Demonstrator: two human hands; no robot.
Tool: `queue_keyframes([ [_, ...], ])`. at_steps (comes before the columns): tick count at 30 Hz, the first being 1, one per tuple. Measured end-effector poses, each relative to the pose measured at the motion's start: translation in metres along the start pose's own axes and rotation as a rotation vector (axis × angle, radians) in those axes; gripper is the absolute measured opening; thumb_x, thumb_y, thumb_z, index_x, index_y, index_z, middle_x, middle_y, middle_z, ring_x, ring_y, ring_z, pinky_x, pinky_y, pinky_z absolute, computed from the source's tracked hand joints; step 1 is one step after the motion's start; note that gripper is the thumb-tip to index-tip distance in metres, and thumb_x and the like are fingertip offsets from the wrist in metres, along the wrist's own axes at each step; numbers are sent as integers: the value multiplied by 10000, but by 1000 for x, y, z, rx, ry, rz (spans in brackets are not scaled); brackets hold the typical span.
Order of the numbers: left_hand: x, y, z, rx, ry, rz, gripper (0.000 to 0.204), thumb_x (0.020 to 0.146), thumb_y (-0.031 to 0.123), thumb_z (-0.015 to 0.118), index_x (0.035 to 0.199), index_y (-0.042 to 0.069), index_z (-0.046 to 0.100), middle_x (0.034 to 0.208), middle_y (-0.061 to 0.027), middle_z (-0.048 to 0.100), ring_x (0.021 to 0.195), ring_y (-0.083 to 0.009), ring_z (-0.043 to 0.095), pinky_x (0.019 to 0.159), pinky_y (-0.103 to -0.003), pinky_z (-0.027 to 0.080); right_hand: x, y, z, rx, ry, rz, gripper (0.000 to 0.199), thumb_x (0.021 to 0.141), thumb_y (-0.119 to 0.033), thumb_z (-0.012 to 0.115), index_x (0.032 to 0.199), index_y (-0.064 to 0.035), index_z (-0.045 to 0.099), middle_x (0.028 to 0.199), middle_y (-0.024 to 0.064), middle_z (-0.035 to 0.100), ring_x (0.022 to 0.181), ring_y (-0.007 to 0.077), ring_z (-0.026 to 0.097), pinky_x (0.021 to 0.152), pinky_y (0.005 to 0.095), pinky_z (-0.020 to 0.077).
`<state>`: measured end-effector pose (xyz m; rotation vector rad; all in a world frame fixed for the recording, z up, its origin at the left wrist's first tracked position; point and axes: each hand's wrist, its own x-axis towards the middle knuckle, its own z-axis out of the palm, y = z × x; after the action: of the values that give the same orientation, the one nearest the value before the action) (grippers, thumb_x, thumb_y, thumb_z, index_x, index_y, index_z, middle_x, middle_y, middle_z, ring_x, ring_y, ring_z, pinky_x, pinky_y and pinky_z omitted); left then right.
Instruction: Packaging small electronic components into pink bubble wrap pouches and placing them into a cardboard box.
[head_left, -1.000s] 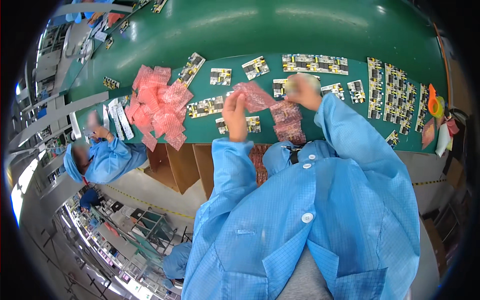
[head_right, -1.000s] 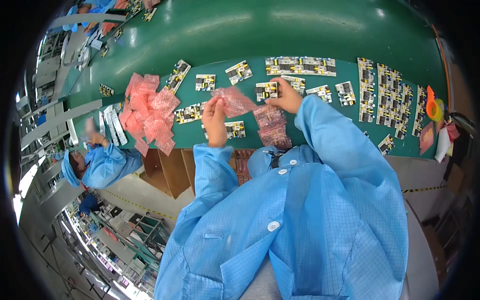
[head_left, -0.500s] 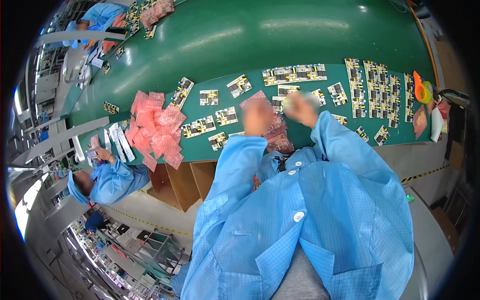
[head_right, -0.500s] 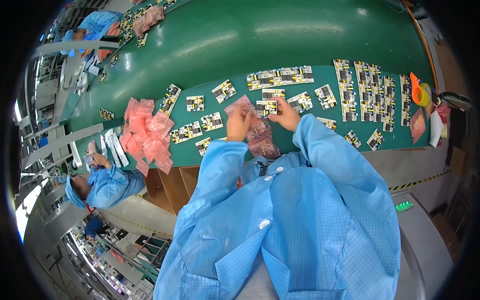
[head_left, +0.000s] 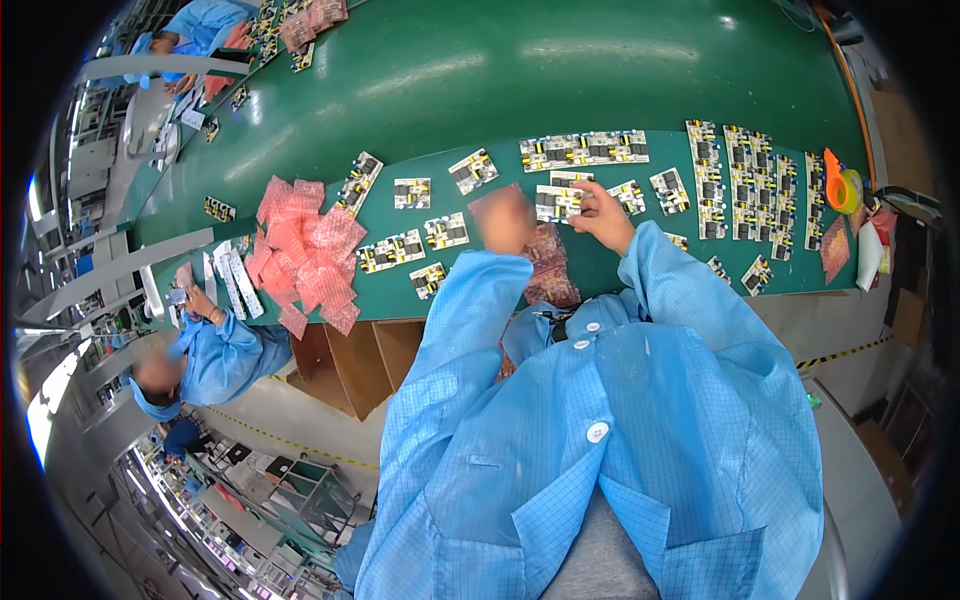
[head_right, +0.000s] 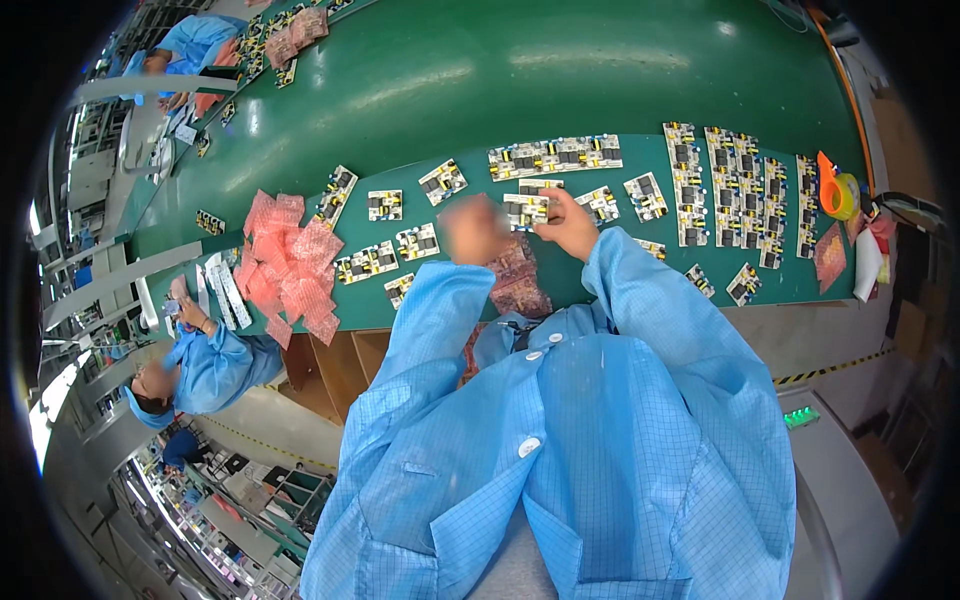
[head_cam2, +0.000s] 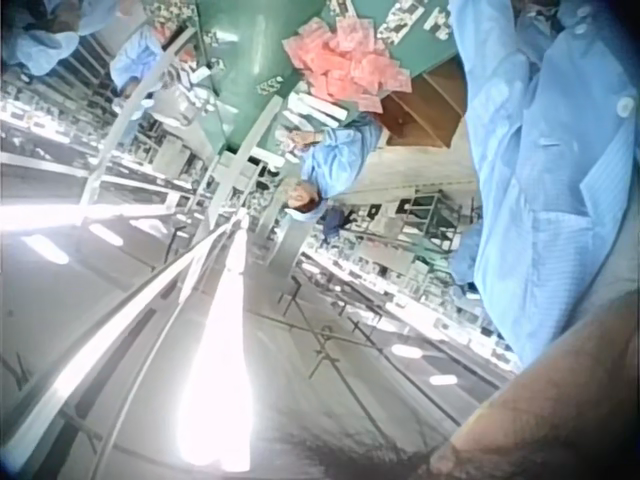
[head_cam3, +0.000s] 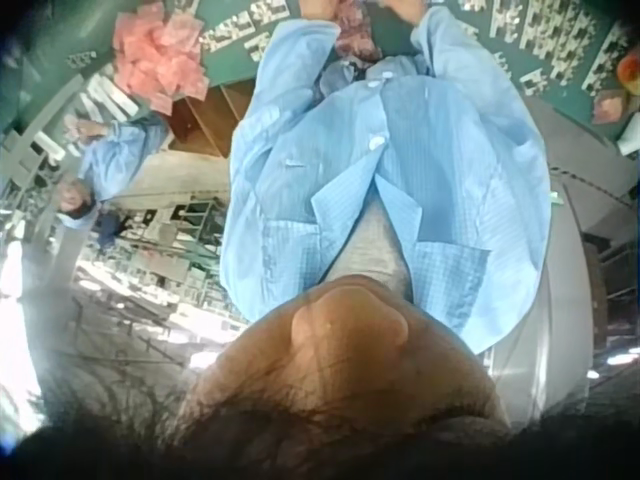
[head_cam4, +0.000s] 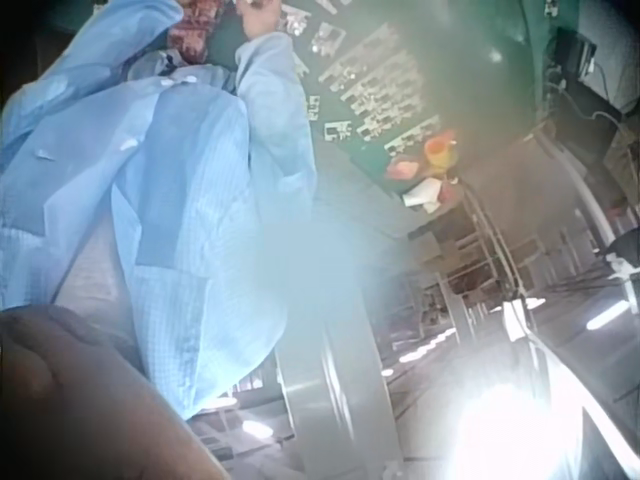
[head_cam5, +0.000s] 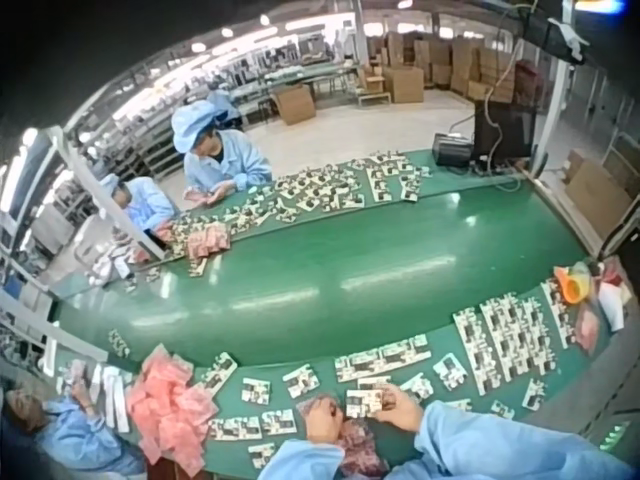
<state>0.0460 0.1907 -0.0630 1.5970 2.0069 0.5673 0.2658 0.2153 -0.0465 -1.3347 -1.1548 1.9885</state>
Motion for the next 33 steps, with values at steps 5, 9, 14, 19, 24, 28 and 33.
queue_keyframes([
  [5,-5,-10,-3,-276,59,-12,87,781,44,692,848,32,638,881,-113,612,765,-260,653,665,-364,538,12,-13,12,-60,146,-127,623,790,-70,770,1298,-18,413,959,106,683,866,153,617,787,316,499],
  [9,-10,-19,-1,-537,133,28,56,826,-46,658,863,-9,639,988,-105,594,793,-203,655,679,-290,555,19,-14,13,-55,121,-161,581,784,-77,779,1253,-23,441,942,91,686,856,139,607,818,308,479],
  [14,-14,-21,-3,-678,115,-63,76,832,-32,669,899,-5,646,1044,-124,610,820,-196,646,703,-278,545,21,-14,13,-260,94,-188,575,767,-97,780,1257,-42,484,938,78,686,853,137,605,792,315,493],
  [19,-14,-32,-1,-576,218,88,73,845,-23,664,914,-6,649,1109,-129,605,872,-192,640,726,-284,544,27,-22,11,-406,1,-134,578,775,-90,767,1286,-55,499,991,89,679,872,133,582,805,297,480],
  [24,-19,-17,-7,-659,167,43,84,838,-15,674,919,-1,658,1123,-126,583,874,-199,635,731,-283,544,41,-30,9,-340,-87,-18,560,762,-71,762,1264,-33,516,986,98,690,878,150,618,797,305,500],
  [28,-19,-8,-16,-652,162,51,66,824,2,695,887,5,679,1022,-108,559,861,-203,625,739,-287,538,48,-30,11,-356,-43,-14,545,749,-68,770,1240,-30,538,976,112,694,886,173,644,785,316,513],
  [33,-17,0,-33,-407,171,82,60,798,63,726,852,49,706,978,-99,553,936,-266,569,832,-365,477,48,-30,17,-194,-85,-57,515,766,-42,755,1233,-9,541,962,101,686,879,166,652,789,311,512],
])
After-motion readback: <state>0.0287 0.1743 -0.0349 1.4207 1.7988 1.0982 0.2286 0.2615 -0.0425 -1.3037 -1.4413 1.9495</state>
